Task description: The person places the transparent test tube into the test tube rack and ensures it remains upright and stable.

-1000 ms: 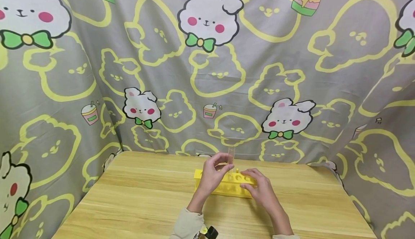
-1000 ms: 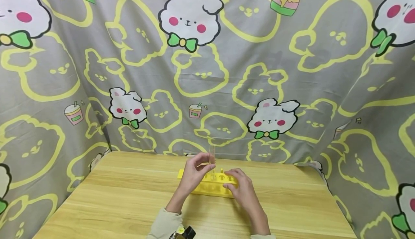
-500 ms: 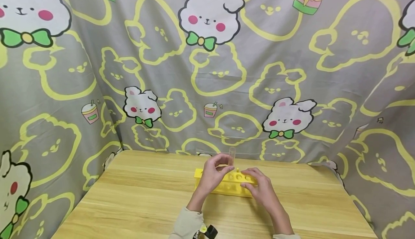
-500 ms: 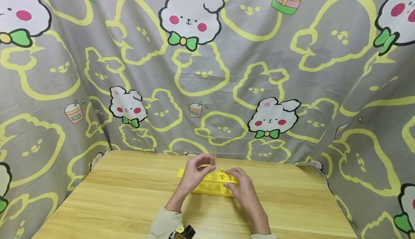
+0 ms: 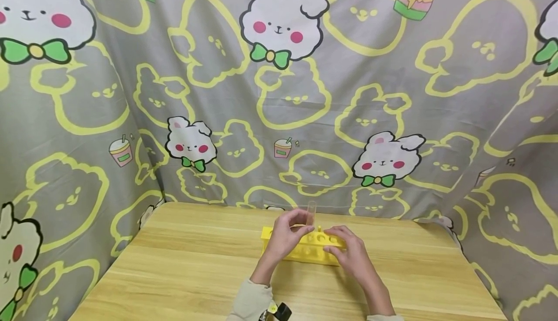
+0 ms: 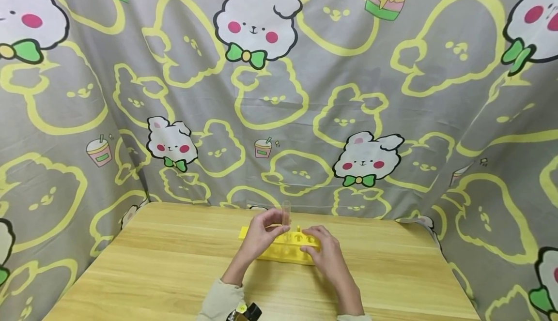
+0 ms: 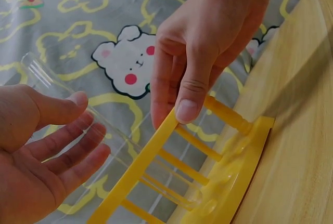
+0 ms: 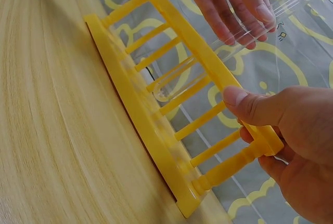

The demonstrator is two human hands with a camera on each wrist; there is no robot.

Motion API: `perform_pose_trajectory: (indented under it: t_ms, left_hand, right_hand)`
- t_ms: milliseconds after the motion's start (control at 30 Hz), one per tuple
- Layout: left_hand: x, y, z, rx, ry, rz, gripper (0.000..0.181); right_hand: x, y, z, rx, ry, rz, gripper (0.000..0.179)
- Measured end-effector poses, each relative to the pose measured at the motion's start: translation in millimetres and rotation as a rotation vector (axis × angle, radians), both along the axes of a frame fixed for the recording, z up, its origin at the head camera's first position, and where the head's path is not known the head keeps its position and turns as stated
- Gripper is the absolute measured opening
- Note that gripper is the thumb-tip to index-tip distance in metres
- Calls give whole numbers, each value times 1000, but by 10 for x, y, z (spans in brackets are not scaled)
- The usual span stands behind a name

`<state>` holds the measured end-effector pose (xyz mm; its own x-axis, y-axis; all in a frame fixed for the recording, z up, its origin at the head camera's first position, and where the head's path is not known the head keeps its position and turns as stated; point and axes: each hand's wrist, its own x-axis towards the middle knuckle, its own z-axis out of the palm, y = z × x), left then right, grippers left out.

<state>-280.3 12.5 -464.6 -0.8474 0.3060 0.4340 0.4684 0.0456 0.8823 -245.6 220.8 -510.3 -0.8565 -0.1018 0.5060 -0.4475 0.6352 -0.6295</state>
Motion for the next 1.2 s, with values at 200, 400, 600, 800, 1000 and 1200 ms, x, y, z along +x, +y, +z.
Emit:
perform_pose_trajectory:
  t_ms: [200,400,600,800,1000,1200]
  left_hand:
    - [20,9,-12,-37,-1,16,20]
    - [19,-2,-18,-56,-28,8,21]
    - [12,-35,-46,-43,-38,-5,23]
    - [70,-12,57,-59,-48,-1,22]
    - [201,-37,286,-50,-41,-10,19]
    - [213,-44,300,-43,-40,-19,19]
  right_hand:
    - [13,10,-10,7,6,1,39]
    - [17,8,-16,-2,23,1,39]
    - [16,-19,-27,5,9,8,40]
    - [14,-14,-2,7,2,0,40]
    - [-1,-7,27,10,19,20,39]
    - [8,-6,32,7,1,15,39]
